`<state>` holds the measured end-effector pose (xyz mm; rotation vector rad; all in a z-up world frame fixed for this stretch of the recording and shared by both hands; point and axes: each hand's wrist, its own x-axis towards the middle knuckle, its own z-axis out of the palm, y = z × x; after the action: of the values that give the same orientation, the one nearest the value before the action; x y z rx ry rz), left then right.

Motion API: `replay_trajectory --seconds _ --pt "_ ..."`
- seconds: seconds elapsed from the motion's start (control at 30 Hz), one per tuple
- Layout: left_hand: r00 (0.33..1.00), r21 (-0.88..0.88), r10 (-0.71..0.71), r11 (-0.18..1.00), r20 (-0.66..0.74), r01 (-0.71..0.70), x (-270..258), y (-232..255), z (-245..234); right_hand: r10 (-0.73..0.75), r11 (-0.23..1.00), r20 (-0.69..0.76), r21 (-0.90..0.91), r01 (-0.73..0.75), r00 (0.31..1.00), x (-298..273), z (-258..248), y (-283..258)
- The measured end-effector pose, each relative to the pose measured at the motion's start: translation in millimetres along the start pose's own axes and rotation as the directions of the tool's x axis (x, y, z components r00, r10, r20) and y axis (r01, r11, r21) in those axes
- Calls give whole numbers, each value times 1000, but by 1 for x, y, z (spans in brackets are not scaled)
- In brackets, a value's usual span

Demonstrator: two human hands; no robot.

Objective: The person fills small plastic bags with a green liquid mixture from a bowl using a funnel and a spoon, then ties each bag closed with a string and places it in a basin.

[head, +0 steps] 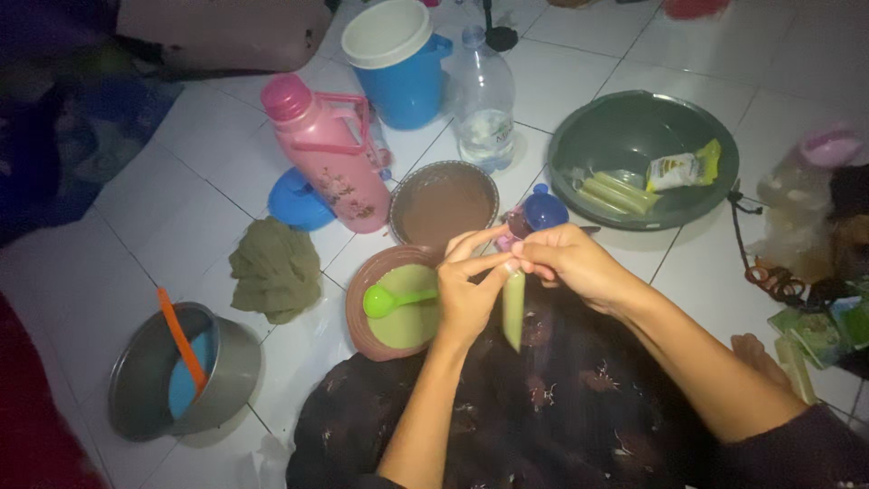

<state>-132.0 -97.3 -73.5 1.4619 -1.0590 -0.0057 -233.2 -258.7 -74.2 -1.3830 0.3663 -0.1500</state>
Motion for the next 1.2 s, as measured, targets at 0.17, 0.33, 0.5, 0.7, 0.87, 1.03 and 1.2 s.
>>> replay_trajectory --seconds 0.17,0.33,0.5,0.7,0.87,1.03,1.2 --pt "995 -59 -78 995 67 82 -13 -10 11 -49 998 -42 -52 47 998 -11 -7 19" --pt "970 -135 -238 961 44 242 -24 -31 29 -424 897 -210 -234 376 881 -33 11 36" --pt "849 -558 -528 705 -1 437 -32 -45 48 -714 603 -231 -684 411 661 -39 33 39" --pt "830 -615 -543 700 -128 363 -39 -43 62 -810 534 -275 -711 457 518 -36 48 47" --pt "765 -661 -638 611 -85 436 -37 -35 64 -797 561 -331 -714 418 504 -33 48 55" --pt "737 -688 -671 575 -86 443 -40 -39 69 -766 627 -431 -665 406 477 -27 52 61" --pt "736 -673 -673 577 -71 463 -40 -45 65 -637 766 -525 -513 388 564 -18 48 71"
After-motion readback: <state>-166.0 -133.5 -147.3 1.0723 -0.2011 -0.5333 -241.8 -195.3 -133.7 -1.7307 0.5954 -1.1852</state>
